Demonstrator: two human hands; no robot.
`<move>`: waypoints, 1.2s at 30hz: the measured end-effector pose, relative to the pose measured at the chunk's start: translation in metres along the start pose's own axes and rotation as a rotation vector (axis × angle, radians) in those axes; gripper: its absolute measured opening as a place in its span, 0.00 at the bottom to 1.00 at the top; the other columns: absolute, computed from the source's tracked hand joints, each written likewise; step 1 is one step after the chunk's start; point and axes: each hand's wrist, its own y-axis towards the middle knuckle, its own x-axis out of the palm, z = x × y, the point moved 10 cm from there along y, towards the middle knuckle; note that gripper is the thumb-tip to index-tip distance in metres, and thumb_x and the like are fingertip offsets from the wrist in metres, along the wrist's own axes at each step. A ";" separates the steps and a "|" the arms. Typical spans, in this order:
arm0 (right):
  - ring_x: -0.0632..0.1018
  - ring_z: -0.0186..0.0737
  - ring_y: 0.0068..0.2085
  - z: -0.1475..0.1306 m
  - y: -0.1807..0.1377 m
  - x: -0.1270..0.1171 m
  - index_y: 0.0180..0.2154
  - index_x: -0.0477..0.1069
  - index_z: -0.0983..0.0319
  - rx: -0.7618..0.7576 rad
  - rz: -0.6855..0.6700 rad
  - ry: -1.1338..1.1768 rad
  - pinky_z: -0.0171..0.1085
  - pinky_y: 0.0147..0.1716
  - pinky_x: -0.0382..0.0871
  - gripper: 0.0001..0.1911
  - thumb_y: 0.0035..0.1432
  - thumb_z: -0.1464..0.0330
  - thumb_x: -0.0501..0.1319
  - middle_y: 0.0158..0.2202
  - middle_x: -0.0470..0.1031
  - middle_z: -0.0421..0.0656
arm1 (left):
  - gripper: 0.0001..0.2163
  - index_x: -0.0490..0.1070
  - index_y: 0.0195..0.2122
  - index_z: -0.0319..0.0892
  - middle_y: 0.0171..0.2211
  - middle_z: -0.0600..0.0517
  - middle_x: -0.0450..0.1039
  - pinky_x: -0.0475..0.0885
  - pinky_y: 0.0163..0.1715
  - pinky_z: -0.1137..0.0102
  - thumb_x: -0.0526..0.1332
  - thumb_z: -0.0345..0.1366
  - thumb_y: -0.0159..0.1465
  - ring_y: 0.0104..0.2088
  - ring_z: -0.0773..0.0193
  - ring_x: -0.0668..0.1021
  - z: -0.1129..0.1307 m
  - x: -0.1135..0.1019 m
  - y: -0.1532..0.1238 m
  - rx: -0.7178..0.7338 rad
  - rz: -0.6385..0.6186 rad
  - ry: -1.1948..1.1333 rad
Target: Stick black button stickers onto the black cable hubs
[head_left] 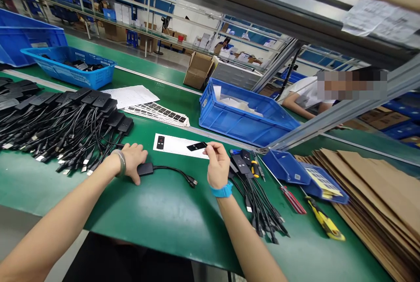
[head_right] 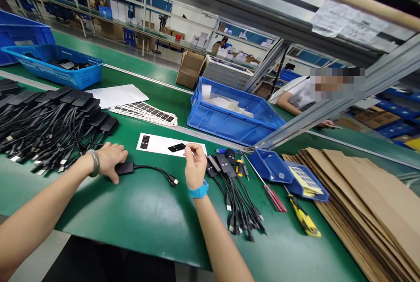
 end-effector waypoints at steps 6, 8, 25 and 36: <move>0.69 0.33 0.28 0.010 -0.019 0.001 0.33 0.68 0.59 0.175 -0.021 0.218 0.34 0.28 0.65 0.09 0.58 0.60 0.62 0.27 0.65 0.36 | 0.12 0.73 0.39 0.42 0.36 0.50 0.76 0.67 0.36 0.69 0.65 0.38 0.54 0.36 0.57 0.76 0.011 -0.039 -0.008 0.212 0.248 -0.408; 0.69 0.32 0.27 0.010 -0.022 0.004 0.32 0.67 0.58 0.231 -0.017 0.312 0.34 0.26 0.65 0.10 0.56 0.59 0.63 0.28 0.64 0.36 | 0.13 0.74 0.40 0.43 0.37 0.50 0.76 0.68 0.39 0.68 0.66 0.40 0.55 0.38 0.58 0.76 0.012 -0.053 -0.013 0.312 0.364 -0.661; 0.67 0.27 0.21 0.012 -0.042 0.024 0.33 0.68 0.58 0.306 -0.199 0.252 0.31 0.19 0.62 0.08 0.59 0.62 0.63 0.28 0.65 0.35 | 0.24 0.61 0.45 0.41 0.41 0.49 0.72 0.74 0.42 0.67 0.72 0.35 0.52 0.39 0.62 0.79 0.078 0.050 0.021 0.068 0.176 -1.826; 0.66 0.26 0.17 0.002 -0.044 0.026 0.31 0.71 0.60 0.310 -0.190 0.165 0.30 0.15 0.59 0.08 0.55 0.64 0.66 0.25 0.67 0.35 | 0.29 0.63 0.53 0.38 0.41 0.45 0.75 0.75 0.39 0.65 0.72 0.38 0.53 0.38 0.58 0.80 0.093 0.050 0.019 0.150 0.111 -1.667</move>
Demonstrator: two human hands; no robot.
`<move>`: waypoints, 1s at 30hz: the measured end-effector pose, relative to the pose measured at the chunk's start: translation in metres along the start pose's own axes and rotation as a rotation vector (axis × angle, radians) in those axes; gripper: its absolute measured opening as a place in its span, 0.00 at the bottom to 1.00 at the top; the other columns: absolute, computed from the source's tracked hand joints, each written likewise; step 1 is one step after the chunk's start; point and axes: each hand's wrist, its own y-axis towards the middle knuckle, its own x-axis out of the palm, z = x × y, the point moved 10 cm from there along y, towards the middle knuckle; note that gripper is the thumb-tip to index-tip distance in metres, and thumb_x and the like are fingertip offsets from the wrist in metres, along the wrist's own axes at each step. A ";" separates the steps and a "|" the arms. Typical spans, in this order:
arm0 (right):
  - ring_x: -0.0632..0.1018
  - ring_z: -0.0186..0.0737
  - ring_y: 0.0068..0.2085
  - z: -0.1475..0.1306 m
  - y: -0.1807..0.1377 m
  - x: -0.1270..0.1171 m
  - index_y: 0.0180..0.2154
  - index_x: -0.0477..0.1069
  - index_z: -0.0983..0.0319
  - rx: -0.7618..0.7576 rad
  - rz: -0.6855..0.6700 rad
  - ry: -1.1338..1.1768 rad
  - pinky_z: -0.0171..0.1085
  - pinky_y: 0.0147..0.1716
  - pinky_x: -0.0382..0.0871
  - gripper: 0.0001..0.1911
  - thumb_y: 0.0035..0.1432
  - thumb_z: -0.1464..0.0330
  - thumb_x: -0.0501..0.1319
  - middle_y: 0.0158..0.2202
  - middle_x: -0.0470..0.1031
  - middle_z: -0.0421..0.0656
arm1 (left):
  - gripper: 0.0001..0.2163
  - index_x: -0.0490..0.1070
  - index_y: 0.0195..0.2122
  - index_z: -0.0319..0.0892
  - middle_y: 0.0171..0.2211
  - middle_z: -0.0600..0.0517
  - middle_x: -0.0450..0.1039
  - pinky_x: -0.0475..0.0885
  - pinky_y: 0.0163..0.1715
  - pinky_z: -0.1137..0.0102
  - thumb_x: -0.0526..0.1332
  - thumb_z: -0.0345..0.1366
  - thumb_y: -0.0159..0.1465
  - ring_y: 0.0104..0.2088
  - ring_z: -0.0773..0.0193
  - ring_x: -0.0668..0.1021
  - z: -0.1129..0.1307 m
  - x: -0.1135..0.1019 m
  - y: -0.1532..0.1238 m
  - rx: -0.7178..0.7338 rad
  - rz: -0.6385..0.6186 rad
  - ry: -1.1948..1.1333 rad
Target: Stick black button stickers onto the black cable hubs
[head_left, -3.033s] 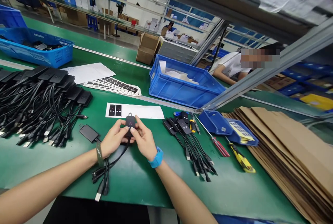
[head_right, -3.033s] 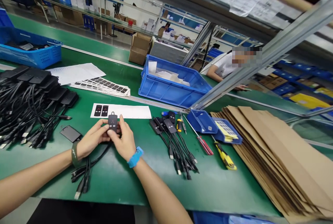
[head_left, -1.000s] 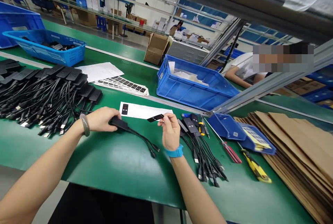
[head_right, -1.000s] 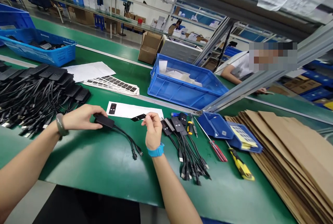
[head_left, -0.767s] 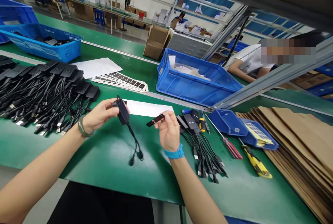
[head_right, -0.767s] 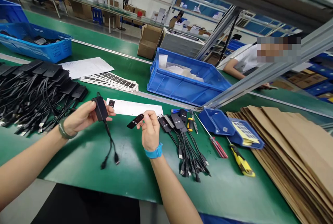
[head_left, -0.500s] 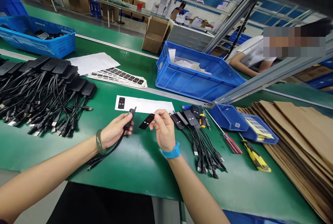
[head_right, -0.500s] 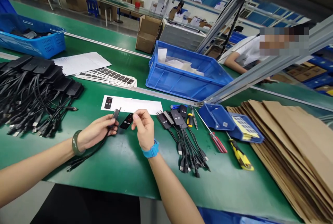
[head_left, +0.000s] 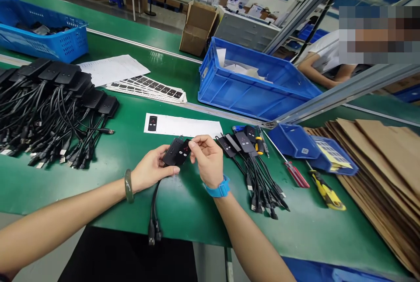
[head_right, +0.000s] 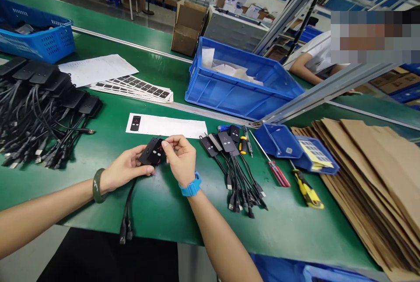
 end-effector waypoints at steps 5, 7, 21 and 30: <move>0.67 0.28 0.20 0.001 -0.002 0.002 0.31 0.73 0.61 0.024 0.014 -0.069 0.29 0.15 0.61 0.10 0.52 0.62 0.68 0.24 0.69 0.37 | 0.29 0.61 0.55 0.38 0.44 0.42 0.75 0.75 0.45 0.62 0.71 0.37 0.56 0.43 0.52 0.81 0.001 0.008 -0.003 -0.034 -0.037 -0.115; 0.68 0.29 0.21 0.001 -0.003 0.003 0.31 0.73 0.62 0.017 0.012 -0.075 0.29 0.15 0.62 0.10 0.51 0.62 0.68 0.25 0.70 0.38 | 0.29 0.61 0.55 0.39 0.45 0.41 0.75 0.75 0.47 0.62 0.71 0.36 0.56 0.45 0.52 0.80 0.000 0.010 -0.004 -0.045 -0.045 -0.157; 0.66 0.27 0.18 0.006 -0.003 0.007 0.30 0.74 0.62 0.088 -0.028 -0.036 0.29 0.14 0.60 0.09 0.52 0.62 0.68 0.22 0.69 0.36 | 0.24 0.63 0.54 0.39 0.47 0.40 0.75 0.75 0.49 0.59 0.69 0.36 0.59 0.47 0.50 0.80 -0.004 0.016 -0.005 -0.047 -0.097 -0.255; 0.69 0.28 0.20 -0.004 0.000 -0.018 0.33 0.73 0.60 -0.064 0.143 -0.023 0.31 0.17 0.64 0.09 0.55 0.62 0.67 0.25 0.70 0.37 | 0.26 0.61 0.54 0.38 0.46 0.39 0.75 0.75 0.49 0.59 0.70 0.39 0.59 0.47 0.51 0.79 -0.012 0.016 -0.004 -0.066 -0.123 -0.257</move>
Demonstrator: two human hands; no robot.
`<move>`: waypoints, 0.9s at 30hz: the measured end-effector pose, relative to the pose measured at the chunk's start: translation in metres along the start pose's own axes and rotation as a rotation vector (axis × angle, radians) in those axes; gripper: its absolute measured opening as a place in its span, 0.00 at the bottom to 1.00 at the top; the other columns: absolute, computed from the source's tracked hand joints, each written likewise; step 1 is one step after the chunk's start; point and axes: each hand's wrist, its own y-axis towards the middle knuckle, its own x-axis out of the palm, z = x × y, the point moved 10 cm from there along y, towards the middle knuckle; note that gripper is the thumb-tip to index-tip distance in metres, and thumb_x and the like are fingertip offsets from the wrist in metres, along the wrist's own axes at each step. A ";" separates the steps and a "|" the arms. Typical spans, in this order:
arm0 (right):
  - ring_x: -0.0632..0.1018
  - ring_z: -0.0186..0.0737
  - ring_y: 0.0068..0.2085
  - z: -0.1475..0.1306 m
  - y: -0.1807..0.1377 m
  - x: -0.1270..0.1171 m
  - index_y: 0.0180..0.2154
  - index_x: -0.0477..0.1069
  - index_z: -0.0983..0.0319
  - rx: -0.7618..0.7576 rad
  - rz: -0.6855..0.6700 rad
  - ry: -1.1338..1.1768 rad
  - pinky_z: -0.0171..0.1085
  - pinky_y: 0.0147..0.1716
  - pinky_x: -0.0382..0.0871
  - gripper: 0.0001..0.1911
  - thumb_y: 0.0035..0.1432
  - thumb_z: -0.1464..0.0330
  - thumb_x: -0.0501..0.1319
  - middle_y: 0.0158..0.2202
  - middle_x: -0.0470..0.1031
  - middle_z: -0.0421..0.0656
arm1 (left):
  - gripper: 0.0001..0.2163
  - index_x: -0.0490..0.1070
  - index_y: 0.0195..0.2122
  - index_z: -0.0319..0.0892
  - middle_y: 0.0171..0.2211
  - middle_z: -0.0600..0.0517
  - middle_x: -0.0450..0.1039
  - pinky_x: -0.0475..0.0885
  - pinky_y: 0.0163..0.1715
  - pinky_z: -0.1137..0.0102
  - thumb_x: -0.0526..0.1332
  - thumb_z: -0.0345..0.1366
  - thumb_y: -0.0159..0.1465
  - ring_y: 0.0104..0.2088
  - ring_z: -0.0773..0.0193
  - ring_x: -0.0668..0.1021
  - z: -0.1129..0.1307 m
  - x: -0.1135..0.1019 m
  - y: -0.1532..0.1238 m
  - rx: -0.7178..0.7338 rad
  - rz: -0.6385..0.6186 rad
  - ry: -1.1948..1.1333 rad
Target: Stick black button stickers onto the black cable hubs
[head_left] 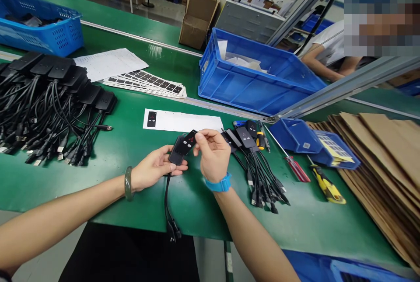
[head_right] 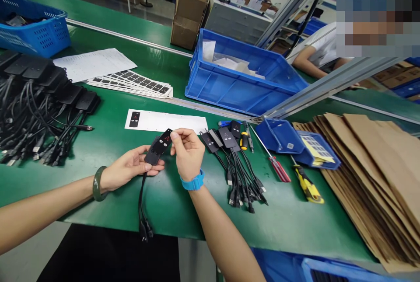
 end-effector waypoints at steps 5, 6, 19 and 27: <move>0.66 0.27 0.18 0.004 0.001 0.012 0.30 0.73 0.60 0.086 -0.111 0.009 0.29 0.14 0.60 0.10 0.52 0.61 0.68 0.22 0.69 0.36 | 0.26 0.60 0.54 0.38 0.46 0.38 0.74 0.74 0.51 0.56 0.69 0.39 0.59 0.49 0.50 0.78 0.004 0.002 0.000 0.018 0.005 -0.004; 0.66 0.27 0.18 0.004 0.000 0.015 0.30 0.74 0.60 0.105 -0.131 0.008 0.29 0.14 0.60 0.09 0.52 0.62 0.68 0.21 0.69 0.35 | 0.26 0.60 0.54 0.38 0.47 0.38 0.74 0.74 0.51 0.56 0.69 0.39 0.59 0.49 0.49 0.78 0.006 0.002 0.000 0.025 0.006 -0.004; 0.66 0.26 0.18 0.010 -0.005 0.022 0.31 0.74 0.62 0.147 -0.151 0.008 0.28 0.14 0.61 0.09 0.51 0.63 0.69 0.22 0.70 0.36 | 0.22 0.61 0.54 0.39 0.48 0.39 0.74 0.73 0.52 0.56 0.67 0.36 0.61 0.50 0.50 0.78 0.007 0.005 -0.002 0.033 -0.013 -0.023; 0.66 0.26 0.19 0.008 -0.006 0.020 0.30 0.73 0.63 0.141 -0.118 -0.035 0.29 0.16 0.62 0.09 0.50 0.65 0.68 0.22 0.70 0.36 | 0.18 0.61 0.55 0.40 0.50 0.41 0.73 0.73 0.52 0.56 0.61 0.38 0.66 0.50 0.51 0.77 0.005 0.004 -0.002 0.018 0.005 0.020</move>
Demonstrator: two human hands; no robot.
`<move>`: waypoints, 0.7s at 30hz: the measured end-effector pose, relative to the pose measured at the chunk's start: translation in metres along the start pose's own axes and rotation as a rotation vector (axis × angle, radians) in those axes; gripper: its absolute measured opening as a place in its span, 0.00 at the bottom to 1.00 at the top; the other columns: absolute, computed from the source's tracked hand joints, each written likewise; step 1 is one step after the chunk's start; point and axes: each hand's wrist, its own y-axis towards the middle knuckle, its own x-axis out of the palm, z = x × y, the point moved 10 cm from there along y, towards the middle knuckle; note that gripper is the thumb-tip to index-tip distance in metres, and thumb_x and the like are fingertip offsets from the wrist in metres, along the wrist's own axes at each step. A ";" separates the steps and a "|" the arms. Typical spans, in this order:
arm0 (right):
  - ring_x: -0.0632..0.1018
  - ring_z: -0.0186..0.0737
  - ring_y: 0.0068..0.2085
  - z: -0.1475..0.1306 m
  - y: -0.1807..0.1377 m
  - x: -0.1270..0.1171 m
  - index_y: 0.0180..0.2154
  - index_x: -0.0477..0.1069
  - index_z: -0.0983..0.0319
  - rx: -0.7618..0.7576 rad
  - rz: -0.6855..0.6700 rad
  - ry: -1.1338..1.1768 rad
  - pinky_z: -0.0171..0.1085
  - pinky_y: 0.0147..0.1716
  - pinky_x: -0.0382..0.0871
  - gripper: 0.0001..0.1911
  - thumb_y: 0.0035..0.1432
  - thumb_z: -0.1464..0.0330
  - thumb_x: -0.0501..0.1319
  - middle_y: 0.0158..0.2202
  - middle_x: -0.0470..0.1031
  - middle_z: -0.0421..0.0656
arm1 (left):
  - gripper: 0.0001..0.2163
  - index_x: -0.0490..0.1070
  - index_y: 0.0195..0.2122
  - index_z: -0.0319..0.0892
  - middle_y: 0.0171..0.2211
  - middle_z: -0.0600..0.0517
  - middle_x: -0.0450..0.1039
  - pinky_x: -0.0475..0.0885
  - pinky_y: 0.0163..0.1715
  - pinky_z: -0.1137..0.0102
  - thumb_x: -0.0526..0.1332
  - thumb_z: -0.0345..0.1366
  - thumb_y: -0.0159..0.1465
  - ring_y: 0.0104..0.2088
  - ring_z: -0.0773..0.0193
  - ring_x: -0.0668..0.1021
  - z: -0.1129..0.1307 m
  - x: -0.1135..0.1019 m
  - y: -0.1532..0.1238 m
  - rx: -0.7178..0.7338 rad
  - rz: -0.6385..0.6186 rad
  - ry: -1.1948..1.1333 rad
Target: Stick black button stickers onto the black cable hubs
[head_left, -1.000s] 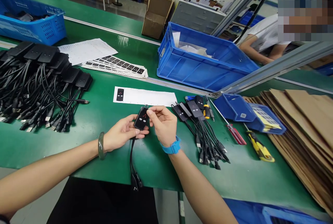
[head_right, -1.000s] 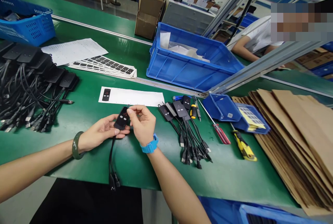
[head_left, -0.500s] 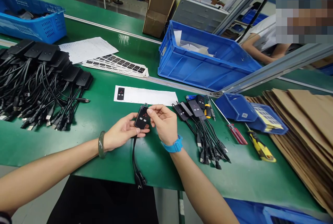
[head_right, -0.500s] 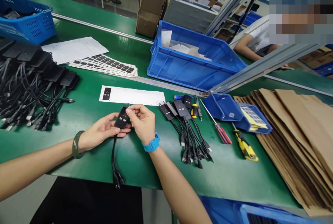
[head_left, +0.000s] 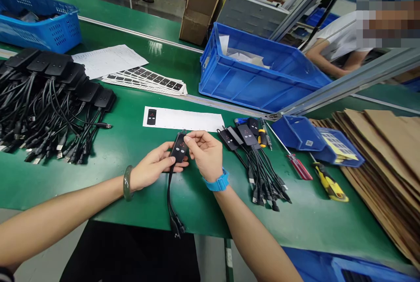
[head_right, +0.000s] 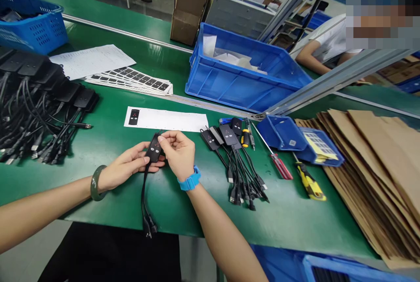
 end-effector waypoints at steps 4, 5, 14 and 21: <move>0.66 0.27 0.19 0.000 0.000 -0.001 0.29 0.73 0.63 -0.004 0.010 -0.017 0.30 0.18 0.62 0.07 0.50 0.66 0.67 0.22 0.70 0.36 | 0.18 0.61 0.54 0.40 0.50 0.41 0.72 0.74 0.50 0.60 0.61 0.39 0.66 0.49 0.53 0.78 0.003 0.003 0.000 0.059 -0.034 0.051; 0.66 0.27 0.19 0.000 0.000 -0.001 0.29 0.73 0.63 -0.004 0.013 -0.021 0.30 0.18 0.62 0.07 0.50 0.66 0.67 0.22 0.70 0.36 | 0.18 0.61 0.53 0.40 0.50 0.41 0.72 0.74 0.50 0.61 0.61 0.40 0.66 0.49 0.53 0.78 0.003 0.004 0.000 0.068 -0.037 0.059; 0.69 0.30 0.22 -0.002 -0.003 -0.005 0.37 0.69 0.61 -0.082 0.035 -0.145 0.31 0.21 0.64 0.11 0.52 0.65 0.67 0.23 0.68 0.34 | 0.20 0.60 0.53 0.40 0.47 0.40 0.74 0.76 0.47 0.60 0.62 0.44 0.65 0.43 0.55 0.81 0.001 0.001 0.000 0.067 -0.025 0.169; 0.70 0.35 0.31 -0.020 0.003 -0.012 0.39 0.67 0.59 -0.225 0.050 -0.604 0.34 0.26 0.66 0.19 0.49 0.59 0.69 0.35 0.68 0.41 | 0.19 0.61 0.48 0.39 0.43 0.41 0.76 0.76 0.47 0.59 0.65 0.41 0.62 0.44 0.52 0.81 0.002 0.000 0.001 0.011 -0.025 0.034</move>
